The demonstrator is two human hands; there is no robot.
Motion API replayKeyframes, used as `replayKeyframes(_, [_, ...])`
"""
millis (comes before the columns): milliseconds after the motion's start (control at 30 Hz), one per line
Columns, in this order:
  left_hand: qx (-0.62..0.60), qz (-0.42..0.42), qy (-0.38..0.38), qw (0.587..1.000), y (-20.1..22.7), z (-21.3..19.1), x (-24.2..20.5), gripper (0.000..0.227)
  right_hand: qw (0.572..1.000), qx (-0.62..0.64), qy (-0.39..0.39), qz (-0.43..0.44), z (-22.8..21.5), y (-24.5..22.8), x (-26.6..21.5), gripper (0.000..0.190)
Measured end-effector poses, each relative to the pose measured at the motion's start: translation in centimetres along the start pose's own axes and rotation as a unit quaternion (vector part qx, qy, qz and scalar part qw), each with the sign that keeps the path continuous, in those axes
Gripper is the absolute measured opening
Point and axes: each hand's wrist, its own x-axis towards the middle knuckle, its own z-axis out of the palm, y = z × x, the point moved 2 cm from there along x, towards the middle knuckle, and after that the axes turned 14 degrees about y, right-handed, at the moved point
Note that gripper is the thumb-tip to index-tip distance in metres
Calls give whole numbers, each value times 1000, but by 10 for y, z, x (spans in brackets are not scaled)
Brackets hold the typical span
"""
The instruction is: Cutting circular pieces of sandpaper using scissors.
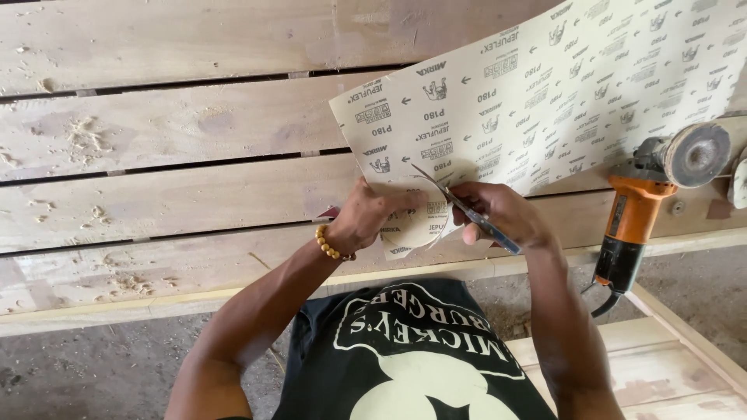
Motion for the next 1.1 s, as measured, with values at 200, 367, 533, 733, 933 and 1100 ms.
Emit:
replayKeyframes(200, [-30,49,-26,998,3,0,1,61,999,-24,-17,-18,-9,-9,4,81])
replayKeyframes(367, [168,260,-63,949,-24,-1,24,39,999,-39,-9,-20,-8,-37,4,74])
replayKeyframes(533, [335,546,-1,768,-62,8,58,33,998,-36,-50,-31,-14,-28,7,75])
replayKeyframes(733, [-9,277,-132,952,-21,-6,38,15,993,-50,-80,-69,-26,-14,14,70])
replayKeyframes(933, [-144,19,-135,980,-13,-3,34,31,990,-38,-125,-61,-23,-48,15,85])
replayKeyframes(1100, [-140,17,-124,982,-13,-4,32,30,991,-45,-112,-52,-26,-31,18,80])
